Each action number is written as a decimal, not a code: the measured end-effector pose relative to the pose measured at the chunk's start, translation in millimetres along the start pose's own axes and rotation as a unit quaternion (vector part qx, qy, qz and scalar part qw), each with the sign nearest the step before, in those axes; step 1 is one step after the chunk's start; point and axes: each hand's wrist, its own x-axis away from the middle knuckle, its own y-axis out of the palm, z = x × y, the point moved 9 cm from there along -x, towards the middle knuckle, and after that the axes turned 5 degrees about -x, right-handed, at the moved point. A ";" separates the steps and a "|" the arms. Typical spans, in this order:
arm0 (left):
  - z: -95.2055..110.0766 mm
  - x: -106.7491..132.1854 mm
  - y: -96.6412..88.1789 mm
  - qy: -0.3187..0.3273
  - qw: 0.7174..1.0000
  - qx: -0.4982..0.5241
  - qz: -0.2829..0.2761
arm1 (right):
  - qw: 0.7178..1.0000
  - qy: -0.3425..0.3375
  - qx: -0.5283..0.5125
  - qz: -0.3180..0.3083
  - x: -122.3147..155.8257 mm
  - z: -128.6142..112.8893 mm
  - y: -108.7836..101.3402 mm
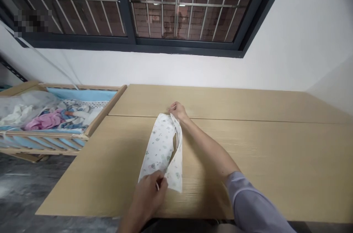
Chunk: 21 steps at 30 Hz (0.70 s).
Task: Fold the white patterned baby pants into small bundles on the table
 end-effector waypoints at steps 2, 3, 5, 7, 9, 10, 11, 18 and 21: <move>-28.0 5.6 -10.7 -0.034 0.999 -0.012 0.007 | 1.000 -0.007 0.009 0.001 -1.0 -8.5 24.5; -40.7 8.0 -14.2 -0.049 0.998 -0.023 0.010 | 1.000 -0.008 0.016 0.003 -1.2 -11.3 36.0; -63.9 12.0 -18.3 -0.084 0.994 -0.061 0.018 | 0.999 -0.009 0.033 0.005 -1.2 -14.7 56.7; -81.1 14.8 -18.5 -0.107 0.989 -0.096 0.028 | 0.999 -0.008 0.052 0.004 -0.8 -16.7 73.5; -91.4 16.5 -15.0 -0.114 0.987 -0.110 0.034 | 0.997 -0.007 0.072 -0.001 0.0 -18.9 85.6; -94.6 17.1 -12.1 -0.113 0.987 -0.112 0.033 | 0.997 -0.007 0.082 -0.004 0.8 -20.5 89.7; -96.9 18.0 -9.2 -0.112 0.987 -0.115 0.031 | 0.996 -0.009 0.092 -0.007 2.2 -23.0 92.5; -54.8 44.4 -24.7 0.059 0.928 -0.249 0.270 | 0.976 -0.161 0.119 -0.088 72.8 -79.5 91.9; -33.9 59.3 -4.3 0.183 0.898 -0.276 0.289 | 0.895 -0.340 0.110 -0.268 169.7 -112.2 106.4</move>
